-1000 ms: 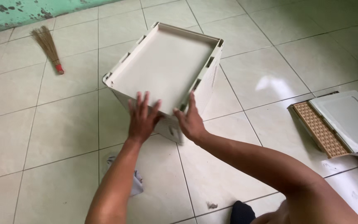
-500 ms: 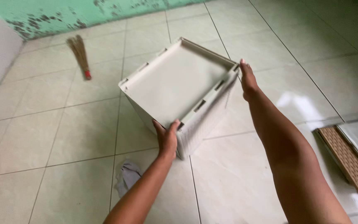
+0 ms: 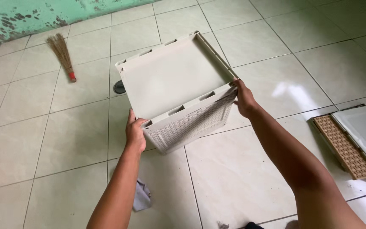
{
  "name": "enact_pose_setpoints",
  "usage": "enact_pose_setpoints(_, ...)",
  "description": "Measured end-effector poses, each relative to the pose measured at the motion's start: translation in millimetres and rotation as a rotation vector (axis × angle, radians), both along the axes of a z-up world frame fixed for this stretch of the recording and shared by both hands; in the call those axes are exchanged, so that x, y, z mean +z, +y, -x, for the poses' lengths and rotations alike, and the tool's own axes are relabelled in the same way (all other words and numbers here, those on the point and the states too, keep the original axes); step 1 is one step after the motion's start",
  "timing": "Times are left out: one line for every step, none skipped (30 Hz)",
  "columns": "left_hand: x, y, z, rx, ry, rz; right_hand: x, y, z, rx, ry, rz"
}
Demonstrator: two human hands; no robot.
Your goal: The person cleans a white plastic storage crate panel with a cloth and sponge, then attaches it to a partially assembled crate on the floor. They continue to wipe the panel and secure it as the final side of the crate.
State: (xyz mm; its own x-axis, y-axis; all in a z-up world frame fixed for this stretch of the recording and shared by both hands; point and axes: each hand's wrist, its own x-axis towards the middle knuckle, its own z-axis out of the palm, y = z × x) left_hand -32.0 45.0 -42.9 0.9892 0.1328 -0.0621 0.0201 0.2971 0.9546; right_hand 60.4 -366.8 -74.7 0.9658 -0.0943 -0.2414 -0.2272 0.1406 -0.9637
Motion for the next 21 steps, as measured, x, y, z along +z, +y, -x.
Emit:
enact_pose_setpoints(-1.9,1.6,3.6,0.012,0.009,-0.008,0.4,5.5,5.6,0.007,-0.001,0.020)
enact_pose_setpoints(-3.5,0.2,5.7,0.019,0.018,-0.014,1.6,7.4,12.7,0.009,-0.003,0.042)
enact_pose_setpoints(-4.2,0.4,8.1,0.010,0.058,-0.096,3.2,8.7,17.6,0.011,-0.005,0.064)
enact_pose_setpoints(-3.1,-1.4,4.0,-0.001,0.089,-0.174,6.9,6.9,17.8,0.011,-0.010,0.070)
enact_pose_setpoints(-1.6,-3.2,-0.4,-0.012,0.119,-0.253,10.3,4.5,16.6,0.010,-0.016,0.076)
enact_pose_setpoints(1.6,-2.3,-4.6,-0.011,0.084,-0.234,13.0,3.6,14.0,0.013,-0.024,0.080)
enact_pose_setpoints(4.1,-2.8,-8.5,-0.010,0.048,-0.214,14.5,2.5,10.9,-0.001,-0.037,0.087)
enact_pose_setpoints(1.8,1.2,0.2,-0.003,0.034,-0.198,7.3,6.2,15.9,-0.005,-0.031,0.091)
enact_pose_setpoints(-0.1,4.6,8.7,-0.002,0.037,-0.213,-0.5,9.2,20.3,-0.009,-0.025,0.094)
enact_pose_setpoints(1.4,2.0,7.5,-0.008,0.026,-0.224,-2.3,6.3,17.1,-0.011,-0.037,0.100)
enact_pose_setpoints(4.1,-0.4,6.7,-0.014,0.015,-0.235,-3.5,2.5,13.3,-0.014,-0.050,0.106)
enact_pose_setpoints(9.3,-2.2,1.9,-0.011,0.018,-0.272,-1.2,-0.1,4.0,-0.013,-0.071,0.112)
enact_pose_setpoints(14.3,-3.2,-2.6,-0.009,0.022,-0.308,1.4,-3.3,-5.4,-0.028,-0.087,0.138)
enact_pose_setpoints(13.1,-1.1,5.4,-0.007,0.048,-0.350,-6.6,-3.2,-0.5,-0.039,-0.080,0.158)
enact_pose_setpoints(12.1,0.9,11.1,-0.018,0.080,-0.365,-14.2,-2.9,4.9,-0.050,-0.074,0.178)
enact_pose_setpoints(14.6,1.9,8.7,-0.028,0.099,-0.379,-15.7,-3.5,3.4,-0.046,-0.085,0.158)
enact_pose_setpoints(16.2,2.9,7.9,-0.039,0.118,-0.392,-15.9,-2.9,3.2,-0.042,-0.096,0.138)
enact_pose_setpoints(17.7,3.4,6.0,-0.034,0.099,-0.366,-12.2,-1.7,1.6,-0.039,-0.117,0.123)
enact_pose_setpoints(18.2,4.1,5.8,-0.030,0.079,-0.341,-8.0,1.2,1.6,-0.052,-0.102,0.112)
enact_pose_setpoints(16.5,4.9,8.5,-0.030,0.067,-0.319,-7.2,5.5,6.6,-0.067,-0.079,0.099)
enact_pose_setpoints(14.3,5.5,12.3,-0.021,0.055,-0.289,-5.7,10.5,11.8,-0.083,-0.056,0.086)
